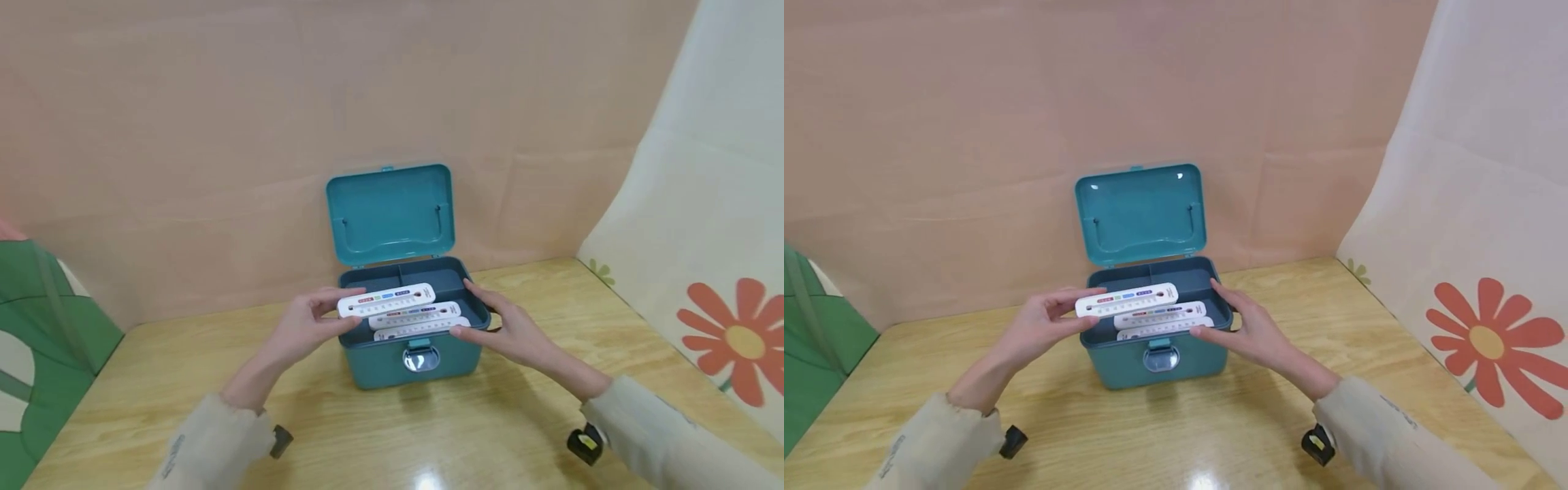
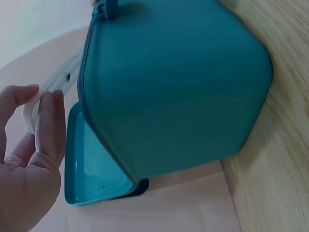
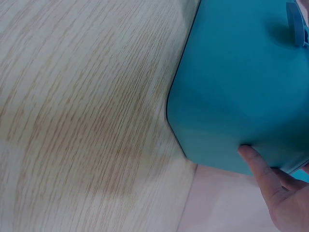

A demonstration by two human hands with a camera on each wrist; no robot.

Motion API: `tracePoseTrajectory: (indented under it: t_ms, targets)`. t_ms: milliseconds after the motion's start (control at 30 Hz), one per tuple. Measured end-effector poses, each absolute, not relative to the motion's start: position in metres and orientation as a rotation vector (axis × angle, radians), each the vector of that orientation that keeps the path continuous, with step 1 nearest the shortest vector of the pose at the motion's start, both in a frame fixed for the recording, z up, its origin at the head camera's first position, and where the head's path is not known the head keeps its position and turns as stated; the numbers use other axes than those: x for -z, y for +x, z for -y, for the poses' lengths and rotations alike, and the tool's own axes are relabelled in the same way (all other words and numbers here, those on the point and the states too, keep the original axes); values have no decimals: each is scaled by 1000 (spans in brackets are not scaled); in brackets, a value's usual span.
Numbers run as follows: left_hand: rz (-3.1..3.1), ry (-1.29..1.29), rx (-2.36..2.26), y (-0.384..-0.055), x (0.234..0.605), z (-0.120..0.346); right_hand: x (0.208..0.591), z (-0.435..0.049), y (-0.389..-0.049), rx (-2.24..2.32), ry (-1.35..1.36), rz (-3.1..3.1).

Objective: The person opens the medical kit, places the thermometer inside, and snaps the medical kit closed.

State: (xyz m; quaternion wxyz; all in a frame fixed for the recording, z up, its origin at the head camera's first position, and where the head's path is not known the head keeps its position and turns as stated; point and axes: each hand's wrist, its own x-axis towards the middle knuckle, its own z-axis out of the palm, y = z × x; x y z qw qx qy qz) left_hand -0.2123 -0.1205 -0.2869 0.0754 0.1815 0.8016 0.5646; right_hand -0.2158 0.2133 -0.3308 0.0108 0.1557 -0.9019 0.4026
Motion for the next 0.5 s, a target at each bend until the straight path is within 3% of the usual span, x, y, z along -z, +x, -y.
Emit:
tracePoseTrajectory:
  t_ms: [500]
  targets:
    - [-2358,667,-1566,-218,292,92,333,-213,-210,-1333,480,2797]
